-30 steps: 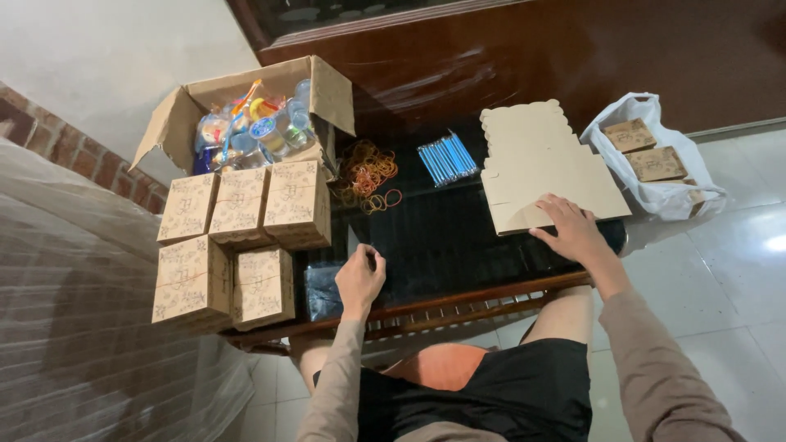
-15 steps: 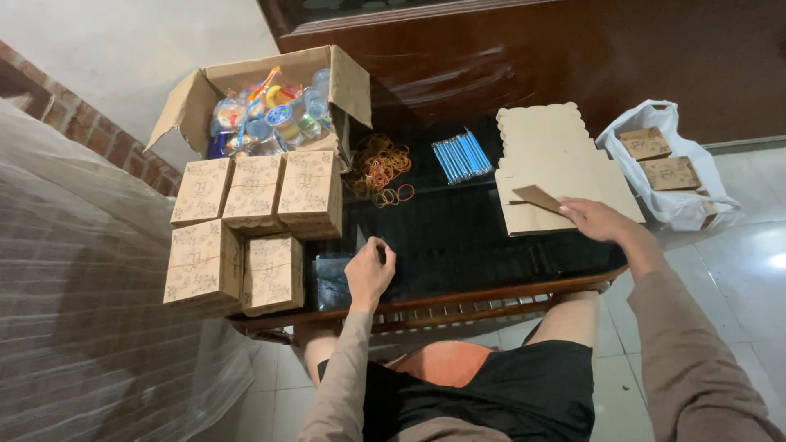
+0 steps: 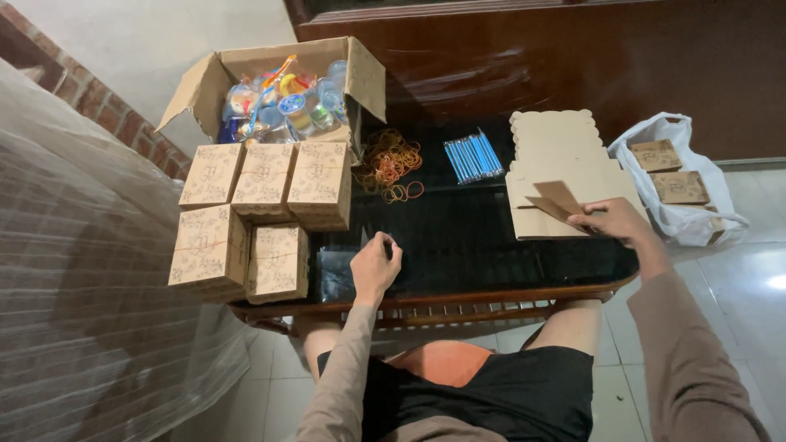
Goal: A person is folding flat cardboard sheets into small boxes and organizing them on a table with other packaging materials like straws and bottles.
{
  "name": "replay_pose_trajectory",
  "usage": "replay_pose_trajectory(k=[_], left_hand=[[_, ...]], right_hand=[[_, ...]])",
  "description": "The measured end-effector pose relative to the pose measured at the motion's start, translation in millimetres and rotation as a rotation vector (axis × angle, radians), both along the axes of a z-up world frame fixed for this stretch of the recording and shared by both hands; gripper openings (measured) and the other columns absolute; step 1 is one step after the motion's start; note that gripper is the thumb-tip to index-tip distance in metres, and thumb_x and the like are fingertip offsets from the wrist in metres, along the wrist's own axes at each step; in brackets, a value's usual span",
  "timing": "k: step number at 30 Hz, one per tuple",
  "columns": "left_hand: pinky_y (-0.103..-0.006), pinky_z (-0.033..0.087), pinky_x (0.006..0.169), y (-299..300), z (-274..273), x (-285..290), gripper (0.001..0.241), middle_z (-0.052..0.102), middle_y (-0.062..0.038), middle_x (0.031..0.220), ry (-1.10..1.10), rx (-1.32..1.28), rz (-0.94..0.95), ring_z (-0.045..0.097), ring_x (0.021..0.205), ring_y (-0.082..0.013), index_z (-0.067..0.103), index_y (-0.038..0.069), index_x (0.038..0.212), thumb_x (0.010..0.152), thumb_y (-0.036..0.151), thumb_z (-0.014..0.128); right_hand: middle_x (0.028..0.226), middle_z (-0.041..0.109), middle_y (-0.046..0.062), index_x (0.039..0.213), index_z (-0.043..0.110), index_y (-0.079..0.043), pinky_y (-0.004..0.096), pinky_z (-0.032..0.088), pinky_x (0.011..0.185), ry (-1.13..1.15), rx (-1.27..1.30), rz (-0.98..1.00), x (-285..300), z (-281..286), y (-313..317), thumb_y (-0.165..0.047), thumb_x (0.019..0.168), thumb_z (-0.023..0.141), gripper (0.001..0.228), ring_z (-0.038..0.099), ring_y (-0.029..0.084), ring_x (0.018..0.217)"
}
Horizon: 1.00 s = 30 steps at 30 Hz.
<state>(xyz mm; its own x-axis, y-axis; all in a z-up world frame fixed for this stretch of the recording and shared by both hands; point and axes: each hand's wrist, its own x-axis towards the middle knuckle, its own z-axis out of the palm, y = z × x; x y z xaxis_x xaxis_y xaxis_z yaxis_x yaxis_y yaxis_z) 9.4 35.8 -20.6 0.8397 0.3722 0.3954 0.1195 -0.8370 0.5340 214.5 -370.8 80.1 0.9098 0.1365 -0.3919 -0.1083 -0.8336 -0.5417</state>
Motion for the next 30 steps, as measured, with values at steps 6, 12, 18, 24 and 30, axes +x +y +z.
replay_pose_trajectory(k=[6, 12, 18, 24, 30], left_hand=[[-0.0338, 0.044, 0.047, -0.1, -3.4, 1.4, 0.008, 0.068, 0.001, 0.072, -0.025, 0.033, 0.014, 0.063, 0.058, -0.0172, 0.058, 0.016, 0.089, 0.091, 0.022, 0.064], [-0.0336, 0.042, 0.047, 0.2, -3.5, 1.2, 0.008, 0.067, 0.002, 0.073, -0.016, 0.003, 0.008, 0.062, 0.058, -0.0166, 0.059, 0.016, 0.091, 0.09, 0.023, 0.064], [-0.0343, 0.043, 0.046, -0.4, -2.8, 0.7, 0.009, 0.068, 0.0, 0.072, -0.037, 0.043, 0.013, 0.063, 0.058, -0.0184, 0.058, 0.015, 0.09, 0.091, 0.022, 0.064], [-0.0357, 0.041, 0.046, -0.6, -3.9, 1.0, 0.01, 0.066, 0.0, 0.071, -0.02, 0.016, 0.027, 0.062, 0.058, -0.0196, 0.057, 0.015, 0.09, 0.089, 0.022, 0.065], [-0.0359, 0.046, 0.051, 0.7, 0.6, -2.1, 0.011, 0.067, -0.002, 0.073, -0.003, -0.021, 0.004, 0.064, 0.06, -0.0195, 0.057, 0.015, 0.088, 0.09, 0.023, 0.064]], right_hand=[[0.155, 0.052, 0.015, 0.145, 0.058, -0.008, 0.045, 0.033, 0.121, 0.152, 0.101, -0.115, -1.8, 20.8, 2.1, -0.038, 0.071, 0.08, 0.083, 0.046, 0.031, 0.143], [0.155, 0.05, 0.015, 0.143, 0.058, -0.006, 0.041, 0.039, 0.118, 0.214, 0.227, -0.174, -6.1, 23.3, 2.9, -0.022, 0.075, 0.079, 0.073, 0.044, 0.029, 0.145], [0.15, 0.055, 0.019, 0.143, 0.057, -0.005, 0.044, 0.044, 0.111, 0.299, 0.344, -0.161, -0.9, 18.8, -3.7, -0.012, 0.081, 0.071, 0.064, 0.052, 0.033, 0.136], [0.138, 0.059, 0.02, 0.147, 0.054, -0.004, 0.038, 0.05, 0.094, 0.118, 0.281, -0.302, 3.4, -12.3, -2.8, -0.017, 0.093, 0.072, 0.059, 0.059, 0.03, 0.114], [0.132, 0.038, 0.024, 0.144, 0.056, 0.007, 0.046, 0.04, 0.11, -0.597, -0.084, 0.03, -2.9, -111.3, -10.5, -0.032, 0.082, 0.078, 0.076, 0.046, 0.045, 0.121]])
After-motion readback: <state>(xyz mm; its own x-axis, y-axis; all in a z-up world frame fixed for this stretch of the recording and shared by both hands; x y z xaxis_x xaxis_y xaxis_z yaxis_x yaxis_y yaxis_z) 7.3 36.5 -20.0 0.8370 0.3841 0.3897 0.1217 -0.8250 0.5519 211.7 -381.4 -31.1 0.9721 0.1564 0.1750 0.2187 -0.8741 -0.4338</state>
